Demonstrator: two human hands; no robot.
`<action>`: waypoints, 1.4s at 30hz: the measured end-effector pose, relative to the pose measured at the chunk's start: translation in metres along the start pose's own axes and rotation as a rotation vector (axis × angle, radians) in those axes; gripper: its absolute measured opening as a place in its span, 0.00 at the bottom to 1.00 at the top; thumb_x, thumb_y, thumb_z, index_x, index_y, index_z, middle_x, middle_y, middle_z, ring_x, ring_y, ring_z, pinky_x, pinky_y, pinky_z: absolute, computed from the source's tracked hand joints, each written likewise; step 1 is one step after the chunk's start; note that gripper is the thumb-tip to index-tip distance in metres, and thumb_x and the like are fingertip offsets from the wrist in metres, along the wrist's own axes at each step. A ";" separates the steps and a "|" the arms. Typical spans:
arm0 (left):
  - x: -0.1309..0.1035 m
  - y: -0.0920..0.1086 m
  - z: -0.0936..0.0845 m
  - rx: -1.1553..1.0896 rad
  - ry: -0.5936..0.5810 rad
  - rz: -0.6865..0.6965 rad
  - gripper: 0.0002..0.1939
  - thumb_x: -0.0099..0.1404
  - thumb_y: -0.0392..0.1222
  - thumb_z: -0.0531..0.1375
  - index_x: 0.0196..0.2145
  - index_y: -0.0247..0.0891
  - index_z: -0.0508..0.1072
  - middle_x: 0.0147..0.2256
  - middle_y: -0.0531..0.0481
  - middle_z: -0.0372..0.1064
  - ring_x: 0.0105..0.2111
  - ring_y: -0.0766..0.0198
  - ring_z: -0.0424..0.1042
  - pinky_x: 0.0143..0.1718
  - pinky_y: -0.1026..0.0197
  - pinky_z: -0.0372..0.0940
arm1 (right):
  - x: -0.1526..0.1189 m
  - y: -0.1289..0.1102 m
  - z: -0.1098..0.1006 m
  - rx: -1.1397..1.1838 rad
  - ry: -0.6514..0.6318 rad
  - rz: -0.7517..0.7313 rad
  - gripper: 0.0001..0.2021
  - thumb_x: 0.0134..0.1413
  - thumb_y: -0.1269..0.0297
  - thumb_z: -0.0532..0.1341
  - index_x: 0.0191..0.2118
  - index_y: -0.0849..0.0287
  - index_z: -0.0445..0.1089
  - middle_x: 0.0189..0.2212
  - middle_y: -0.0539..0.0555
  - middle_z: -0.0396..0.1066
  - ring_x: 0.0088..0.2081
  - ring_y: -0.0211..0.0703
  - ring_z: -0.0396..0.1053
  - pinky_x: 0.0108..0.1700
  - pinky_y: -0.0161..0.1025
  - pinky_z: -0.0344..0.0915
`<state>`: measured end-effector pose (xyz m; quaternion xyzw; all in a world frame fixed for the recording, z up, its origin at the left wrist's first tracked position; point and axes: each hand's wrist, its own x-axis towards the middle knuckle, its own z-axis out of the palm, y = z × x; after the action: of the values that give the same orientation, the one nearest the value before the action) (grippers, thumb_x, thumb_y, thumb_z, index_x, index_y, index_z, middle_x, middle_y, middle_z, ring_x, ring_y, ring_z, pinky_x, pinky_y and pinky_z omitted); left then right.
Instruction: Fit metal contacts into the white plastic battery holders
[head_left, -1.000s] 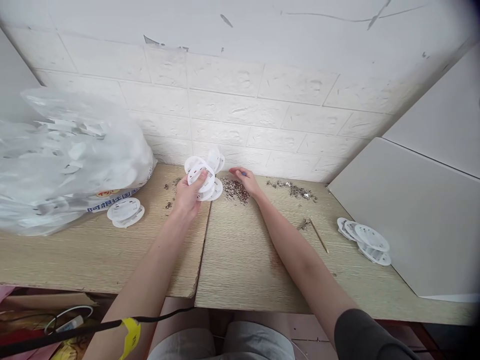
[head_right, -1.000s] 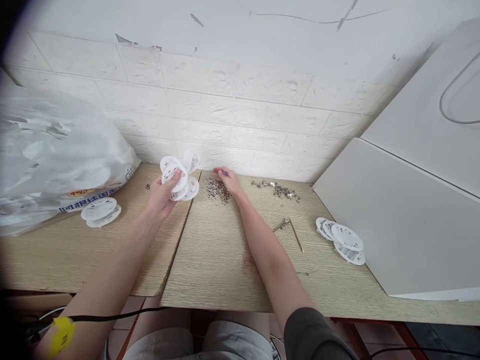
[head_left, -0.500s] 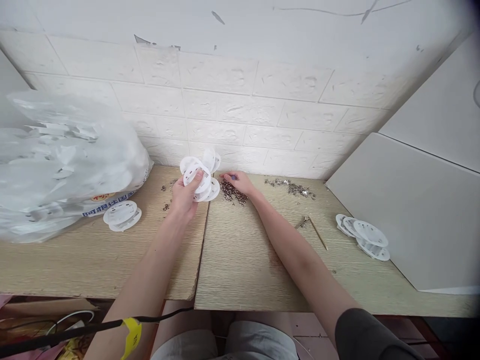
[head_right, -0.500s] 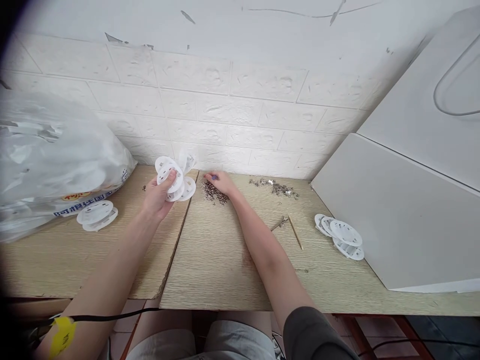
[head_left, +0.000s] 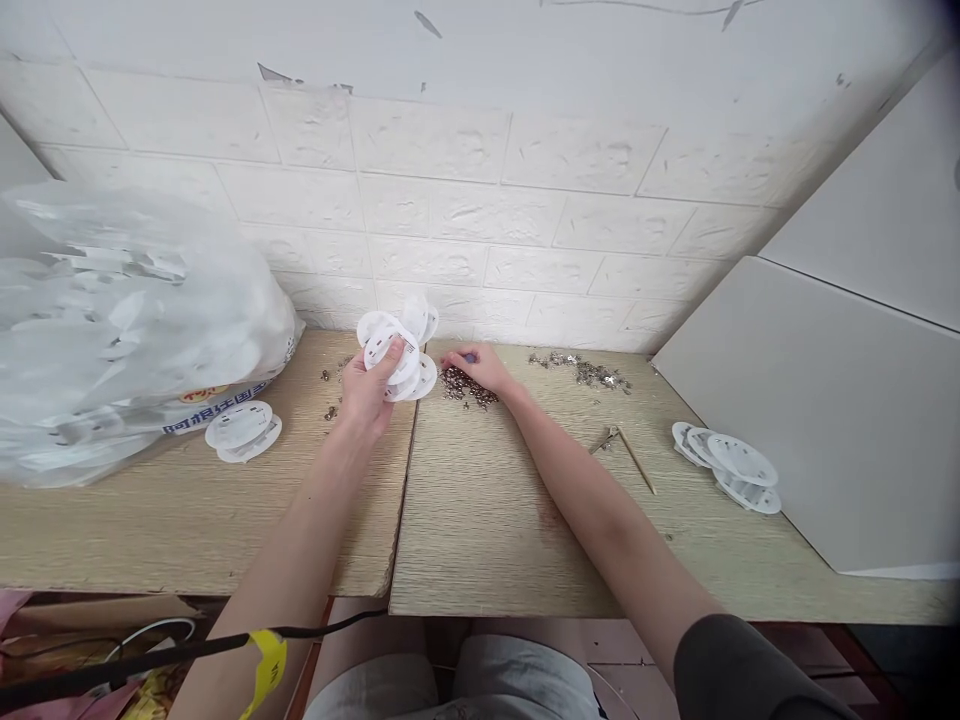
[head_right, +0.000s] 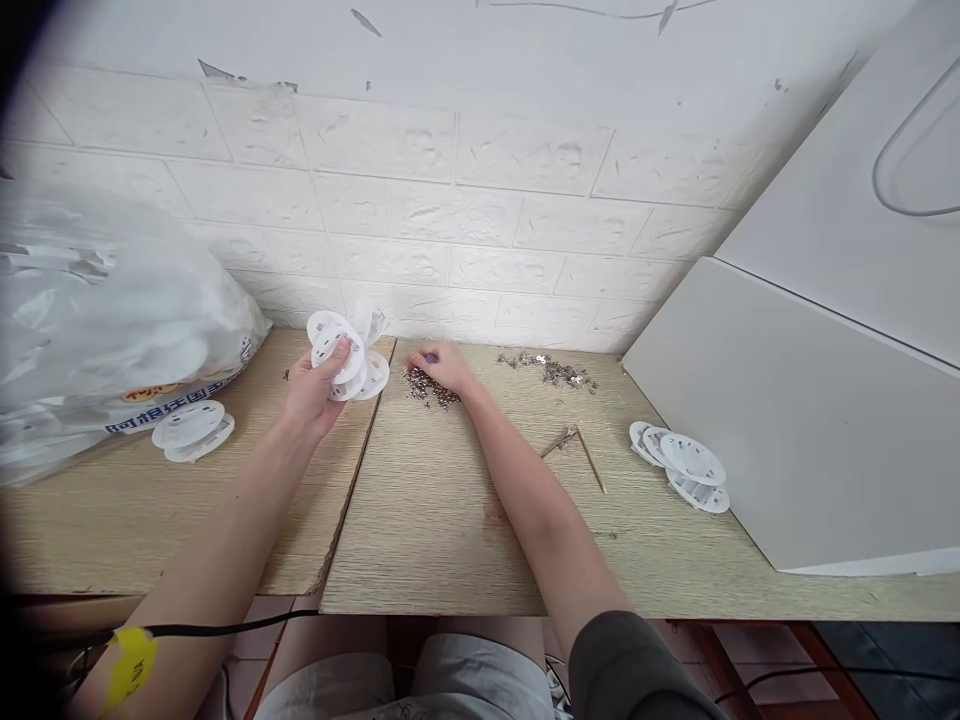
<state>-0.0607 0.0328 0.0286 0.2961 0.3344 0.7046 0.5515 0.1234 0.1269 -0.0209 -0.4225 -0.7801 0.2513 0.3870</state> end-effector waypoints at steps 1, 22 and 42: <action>0.000 0.000 0.000 0.004 0.000 -0.001 0.16 0.44 0.40 0.73 0.32 0.36 0.76 0.31 0.49 0.76 0.27 0.67 0.73 0.29 0.65 0.69 | -0.001 0.001 -0.002 0.064 0.014 0.006 0.21 0.58 0.49 0.56 0.33 0.60 0.78 0.34 0.55 0.78 0.38 0.44 0.73 0.46 0.42 0.66; -0.003 -0.004 0.000 0.055 0.017 -0.051 0.14 0.46 0.38 0.71 0.33 0.35 0.76 0.32 0.48 0.76 0.28 0.66 0.73 0.29 0.64 0.69 | -0.037 0.007 -0.022 -0.075 0.482 0.221 0.23 0.62 0.52 0.49 0.46 0.63 0.74 0.45 0.59 0.75 0.48 0.51 0.70 0.53 0.49 0.64; -0.002 -0.003 0.000 0.075 0.016 -0.055 0.15 0.45 0.39 0.72 0.32 0.35 0.76 0.32 0.48 0.76 0.28 0.66 0.73 0.30 0.63 0.69 | -0.040 -0.005 -0.002 -0.261 0.137 0.182 0.17 0.63 0.63 0.51 0.50 0.62 0.71 0.47 0.60 0.73 0.49 0.47 0.70 0.52 0.44 0.63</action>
<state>-0.0584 0.0313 0.0264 0.3019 0.3730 0.6785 0.5563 0.1362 0.0898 -0.0317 -0.5542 -0.7365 0.1522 0.3568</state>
